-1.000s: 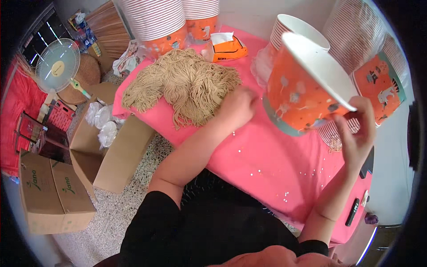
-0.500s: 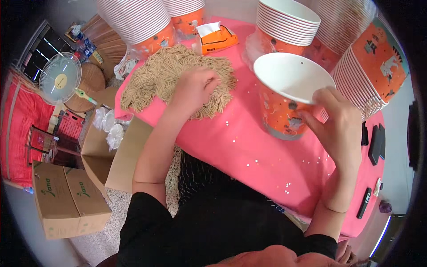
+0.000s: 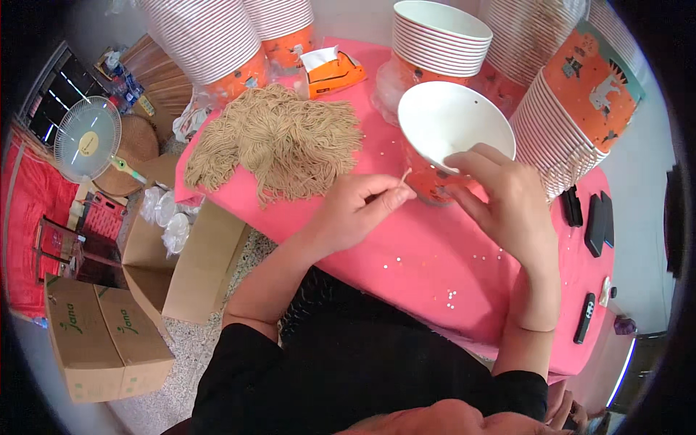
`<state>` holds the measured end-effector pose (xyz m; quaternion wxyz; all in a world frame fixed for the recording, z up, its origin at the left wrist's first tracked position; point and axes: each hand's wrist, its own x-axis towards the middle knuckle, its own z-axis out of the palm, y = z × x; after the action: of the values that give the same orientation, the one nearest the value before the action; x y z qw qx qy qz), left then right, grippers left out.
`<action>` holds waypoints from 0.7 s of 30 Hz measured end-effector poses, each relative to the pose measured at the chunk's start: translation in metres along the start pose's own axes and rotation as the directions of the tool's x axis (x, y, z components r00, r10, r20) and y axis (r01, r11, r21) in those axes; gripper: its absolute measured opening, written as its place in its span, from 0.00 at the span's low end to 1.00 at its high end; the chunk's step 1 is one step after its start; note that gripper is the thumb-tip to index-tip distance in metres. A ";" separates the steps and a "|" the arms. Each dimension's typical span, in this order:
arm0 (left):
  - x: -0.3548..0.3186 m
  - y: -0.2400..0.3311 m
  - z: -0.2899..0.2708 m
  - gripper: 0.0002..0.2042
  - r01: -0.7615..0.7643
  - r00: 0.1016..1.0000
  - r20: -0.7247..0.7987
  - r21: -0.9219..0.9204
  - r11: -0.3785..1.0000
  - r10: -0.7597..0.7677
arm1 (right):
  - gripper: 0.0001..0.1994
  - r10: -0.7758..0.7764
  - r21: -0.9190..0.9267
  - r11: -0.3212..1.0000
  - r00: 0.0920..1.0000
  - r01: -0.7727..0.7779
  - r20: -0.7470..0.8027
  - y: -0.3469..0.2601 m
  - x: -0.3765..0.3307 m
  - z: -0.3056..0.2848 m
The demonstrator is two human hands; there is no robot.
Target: The person is tying strings to the handles of paper buckets.
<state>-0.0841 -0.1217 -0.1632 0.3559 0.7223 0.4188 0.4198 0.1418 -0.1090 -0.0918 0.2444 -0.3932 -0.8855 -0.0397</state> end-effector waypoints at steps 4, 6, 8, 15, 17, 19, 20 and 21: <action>-0.003 0.006 0.009 0.10 -0.038 0.999 0.018 -0.104 0.994 0.040 | 0.10 -0.036 0.337 0.940 0.999 0.045 -0.032 -0.005 0.004 0.000; -0.005 0.009 0.012 0.10 -0.060 0.997 0.030 -0.121 0.991 0.064 | 0.11 -0.086 0.385 0.918 0.995 0.100 -0.052 -0.006 0.006 0.003; -0.006 0.010 0.014 0.09 -0.105 0.991 0.065 -0.174 0.979 0.117 | 0.10 -0.092 0.440 0.892 0.995 0.103 -0.046 -0.006 0.007 0.007; -0.009 0.007 0.015 0.09 -0.063 0.995 0.061 -0.257 0.964 0.081 | 0.06 -0.165 0.494 0.858 0.986 0.140 0.007 -0.004 0.007 0.007; -0.008 0.006 0.026 0.09 -0.091 0.996 -0.015 -0.364 0.927 0.092 | 0.05 -0.154 0.473 0.874 0.987 0.113 0.047 -0.004 0.006 0.006; -0.008 0.006 0.032 0.06 -0.067 0.996 -0.085 -0.478 0.876 0.030 | 0.05 -0.148 0.453 0.887 0.985 0.092 0.089 -0.004 0.005 0.007; -0.008 0.005 0.032 0.06 -0.095 0.993 -0.113 -0.479 0.873 0.046 | 0.05 -0.135 0.454 0.887 0.987 0.081 0.088 -0.005 0.005 0.008; -0.008 0.004 0.031 0.05 -0.182 0.976 -0.169 -0.271 0.945 0.140 | 0.05 -0.114 0.451 0.890 0.989 0.062 0.090 -0.004 0.006 0.008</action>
<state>-0.0570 -0.1352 -0.1742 0.3886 0.6622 0.3187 0.5558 0.1320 -0.1060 -0.0959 0.2753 -0.2876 -0.9002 0.1763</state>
